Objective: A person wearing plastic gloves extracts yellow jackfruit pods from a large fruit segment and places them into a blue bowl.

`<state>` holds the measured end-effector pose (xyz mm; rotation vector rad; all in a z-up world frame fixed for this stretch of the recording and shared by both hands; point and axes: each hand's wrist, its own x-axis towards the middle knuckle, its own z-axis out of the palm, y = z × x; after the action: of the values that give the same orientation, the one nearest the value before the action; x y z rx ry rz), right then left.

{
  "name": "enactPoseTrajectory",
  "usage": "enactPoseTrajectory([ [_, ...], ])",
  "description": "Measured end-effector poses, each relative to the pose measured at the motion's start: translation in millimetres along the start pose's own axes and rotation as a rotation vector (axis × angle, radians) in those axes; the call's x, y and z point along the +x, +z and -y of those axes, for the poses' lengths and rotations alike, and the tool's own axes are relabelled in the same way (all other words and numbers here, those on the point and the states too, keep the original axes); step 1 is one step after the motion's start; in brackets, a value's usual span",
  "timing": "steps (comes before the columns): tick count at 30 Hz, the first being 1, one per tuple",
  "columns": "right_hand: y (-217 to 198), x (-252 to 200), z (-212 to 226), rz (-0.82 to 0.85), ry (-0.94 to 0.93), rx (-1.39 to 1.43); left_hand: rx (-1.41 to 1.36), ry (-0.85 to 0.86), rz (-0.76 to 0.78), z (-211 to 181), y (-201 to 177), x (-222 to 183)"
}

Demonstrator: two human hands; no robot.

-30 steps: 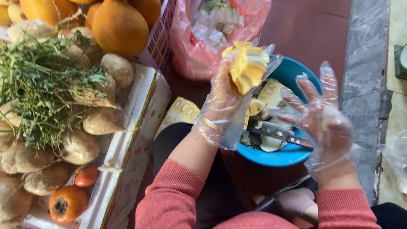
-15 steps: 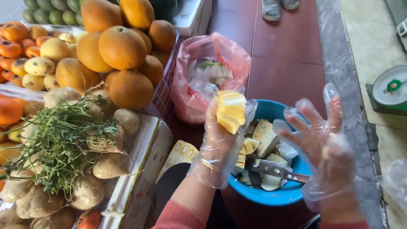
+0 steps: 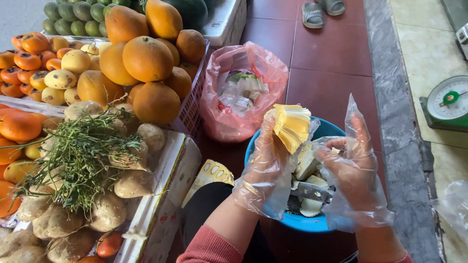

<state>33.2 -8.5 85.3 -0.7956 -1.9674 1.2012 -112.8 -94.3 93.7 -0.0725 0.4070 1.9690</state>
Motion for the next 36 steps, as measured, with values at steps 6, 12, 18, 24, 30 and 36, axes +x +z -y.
enactPoseTrajectory([
  [6, -11, -7, 8, 0.060, -0.290, -0.174, -0.113, -0.070, -0.015, 5, 7, -14],
  [12, -2, -5, -3, -0.017, -0.237, -0.344, -0.365, -0.182, -0.053, 25, -19, 10],
  [18, -5, 0, 46, 0.156, -0.446, -0.461, -0.270, -0.161, -0.132, 21, -9, -17],
  [24, -12, 13, 8, 0.368, -0.775, -0.520, -0.209, -0.206, -0.174, 11, -6, -19],
  [30, -18, 17, 4, 0.370, -1.150, -0.803, -0.111, -0.225, -0.231, 5, 2, -25],
  [36, -13, 22, 3, 0.416, -1.120, -0.787, -0.151, -0.233, -0.286, 7, -5, -19],
])
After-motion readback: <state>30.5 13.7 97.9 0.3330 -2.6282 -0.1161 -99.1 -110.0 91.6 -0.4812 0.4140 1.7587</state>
